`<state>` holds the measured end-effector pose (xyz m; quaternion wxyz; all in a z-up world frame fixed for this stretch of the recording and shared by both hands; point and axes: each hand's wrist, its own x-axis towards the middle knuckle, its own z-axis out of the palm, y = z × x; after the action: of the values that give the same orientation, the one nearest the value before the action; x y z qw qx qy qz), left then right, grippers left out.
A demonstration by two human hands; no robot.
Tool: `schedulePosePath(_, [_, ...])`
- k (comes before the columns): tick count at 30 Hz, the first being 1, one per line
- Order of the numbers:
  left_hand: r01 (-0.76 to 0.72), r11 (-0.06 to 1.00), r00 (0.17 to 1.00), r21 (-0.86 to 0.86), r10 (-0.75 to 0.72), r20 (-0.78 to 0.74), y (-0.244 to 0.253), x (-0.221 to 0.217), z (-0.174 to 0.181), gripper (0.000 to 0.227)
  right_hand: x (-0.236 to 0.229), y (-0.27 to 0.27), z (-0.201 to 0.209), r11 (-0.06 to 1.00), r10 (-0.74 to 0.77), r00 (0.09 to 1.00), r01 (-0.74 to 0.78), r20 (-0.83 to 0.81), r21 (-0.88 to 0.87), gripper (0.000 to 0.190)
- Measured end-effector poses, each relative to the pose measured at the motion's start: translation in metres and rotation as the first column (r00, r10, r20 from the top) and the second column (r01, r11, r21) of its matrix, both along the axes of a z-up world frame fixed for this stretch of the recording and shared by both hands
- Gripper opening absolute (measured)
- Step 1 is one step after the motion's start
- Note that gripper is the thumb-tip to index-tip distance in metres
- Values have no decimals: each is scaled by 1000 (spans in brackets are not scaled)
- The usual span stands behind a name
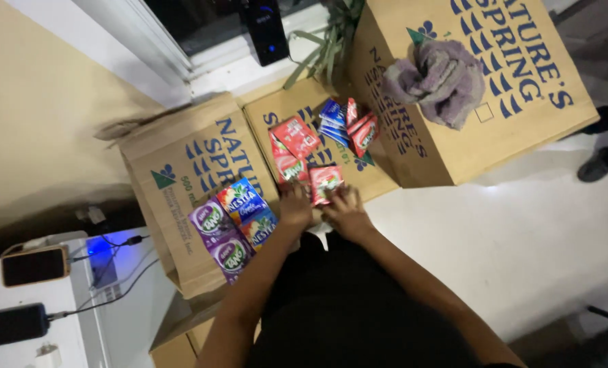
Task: The person wipes the surface of stacked cardboard boxes with a cloth. They then pick up small packets of drink mix, wipe them, and place them back on the boxes. Finally, they walk to a nearby shelf and place some of the packets on it.
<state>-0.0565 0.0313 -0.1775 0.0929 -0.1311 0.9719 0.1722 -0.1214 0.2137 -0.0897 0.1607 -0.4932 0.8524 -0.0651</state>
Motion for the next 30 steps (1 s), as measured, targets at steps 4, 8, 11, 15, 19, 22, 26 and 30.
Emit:
schedulePosePath(4, [96, 995, 967, 20, -98, 236, 15, -2, 48, 95, -26, 2, 7, 974, -221, 966, 225, -135, 11, 63])
schedulePosePath(8, [181, 983, 974, 8, -179, -138, 34, 18, 113, 77, -38, 1, -37, 890, -431, 901, 416, -50, -187, 45])
schedulePosePath(11, [281, 933, 952, 223, -242, -189, 37, 22, 192, 82, -41, -7, -39, 488, -307, -72, 844, 949, 222, 50])
schedulePosePath(15, [346, 822, 914, 453, -185, -361, 24, 22, 223, 70, -30, -2, 57, 449, -59, -296, 845, 953, 290, 56])
schedulePosePath(19, [311, 198, 949, 930, -115, -293, 9, 16, 239, 57, -22, 11, 141, 495, -213, 104, 869, 971, 15, 45])
schedulePosePath(22, [326, 66, 945, 943, -58, -323, 17, 11, 237, 48, -9, 17, 173, 595, -398, 626, 732, 670, -331, 30])
schedulePosePath(26, [414, 156, 907, 897, 8, -420, 42, -2, 235, 45, -8, 21, 235, 672, -357, 886, 463, 296, -577, 11])
schedulePosePath(30, [445, 555, 711, 703, 259, -654, 74, -13, 247, 46, -7, 41, 285, 707, -409, 912, 293, -35, -644, 17])
